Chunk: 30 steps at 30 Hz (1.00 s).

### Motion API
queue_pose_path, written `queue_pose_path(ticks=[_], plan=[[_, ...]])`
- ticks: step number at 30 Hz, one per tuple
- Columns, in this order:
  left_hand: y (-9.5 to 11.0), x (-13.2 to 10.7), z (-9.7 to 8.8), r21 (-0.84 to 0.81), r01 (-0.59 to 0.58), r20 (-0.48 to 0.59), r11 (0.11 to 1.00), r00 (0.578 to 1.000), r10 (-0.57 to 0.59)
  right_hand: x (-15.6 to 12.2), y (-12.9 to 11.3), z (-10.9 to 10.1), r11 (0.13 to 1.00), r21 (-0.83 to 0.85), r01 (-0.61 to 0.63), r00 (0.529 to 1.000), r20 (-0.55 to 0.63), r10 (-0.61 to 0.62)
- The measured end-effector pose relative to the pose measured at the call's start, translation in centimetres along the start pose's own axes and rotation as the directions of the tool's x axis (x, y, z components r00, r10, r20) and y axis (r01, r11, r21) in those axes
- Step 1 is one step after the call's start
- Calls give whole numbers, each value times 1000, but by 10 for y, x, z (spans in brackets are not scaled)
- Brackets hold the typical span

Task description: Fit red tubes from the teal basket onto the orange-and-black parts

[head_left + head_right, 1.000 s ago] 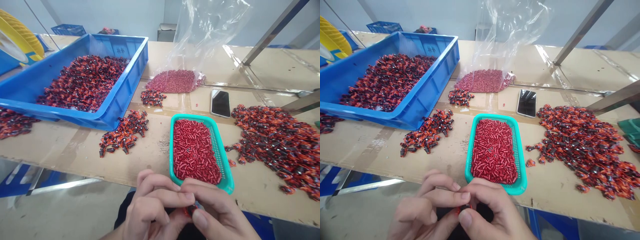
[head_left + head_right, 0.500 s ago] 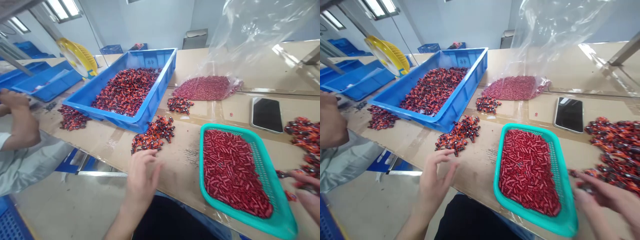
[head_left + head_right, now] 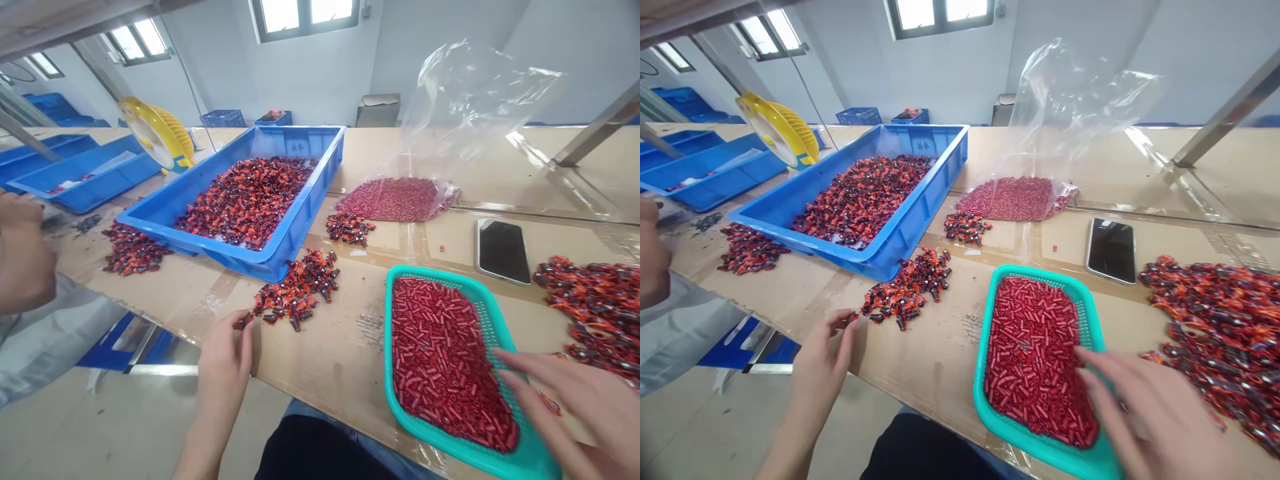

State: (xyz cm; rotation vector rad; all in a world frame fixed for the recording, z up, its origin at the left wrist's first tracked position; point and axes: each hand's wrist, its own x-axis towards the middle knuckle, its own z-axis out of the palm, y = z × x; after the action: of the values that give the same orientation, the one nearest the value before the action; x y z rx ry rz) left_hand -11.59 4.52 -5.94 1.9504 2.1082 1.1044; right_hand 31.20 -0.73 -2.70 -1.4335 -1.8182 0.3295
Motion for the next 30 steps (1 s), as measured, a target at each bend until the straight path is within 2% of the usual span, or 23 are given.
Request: queue_pose_path(ticks=[2,4,5,6,8,10,13,15,18,20,22,25,28,30], plan=[[11,-6,-5,-75,14,-5,997,1000,-15,2,-6,13,961,-222,166,985,89,-150],[25,-11,-8,-233,79,59,969,996,-67,9,-8,32,879,-363,308,949,184,-256],[33,-14,-8,-344,136,113,929,988,-103,12,-7,40,859,-391,329,942,199,-270],[41,-16,-7,-460,205,179,864,974,-136,15,-6,47,849,-408,335,940,200,-275],[58,-18,-2,-657,331,310,677,938,-157,18,-3,55,848,-418,324,945,183,-271],[76,-19,6,-755,393,384,524,914,-131,20,-2,54,855,-416,310,950,180,-256],[103,-21,15,-807,430,447,405,893,-58,19,-10,43,878,-382,287,957,155,-246],[118,-24,17,-822,427,467,377,884,18,17,-22,33,939,-279,201,977,127,-172],[135,-31,18,-839,389,457,380,883,104,10,-47,23,1000,7,-19,991,131,18],[140,-35,19,-849,346,430,399,892,142,7,-67,20,968,200,-154,976,182,118],[143,-39,19,-872,286,385,398,902,195,6,-85,19,908,343,-241,959,226,169],[144,-41,20,-909,170,298,381,904,308,9,-101,20,889,408,-207,969,210,129],[146,-41,20,-912,50,224,407,893,391,13,-103,21,939,338,-60,990,138,13],[147,-40,19,-903,-33,171,429,887,428,14,-100,23,961,272,48,988,126,-85]])
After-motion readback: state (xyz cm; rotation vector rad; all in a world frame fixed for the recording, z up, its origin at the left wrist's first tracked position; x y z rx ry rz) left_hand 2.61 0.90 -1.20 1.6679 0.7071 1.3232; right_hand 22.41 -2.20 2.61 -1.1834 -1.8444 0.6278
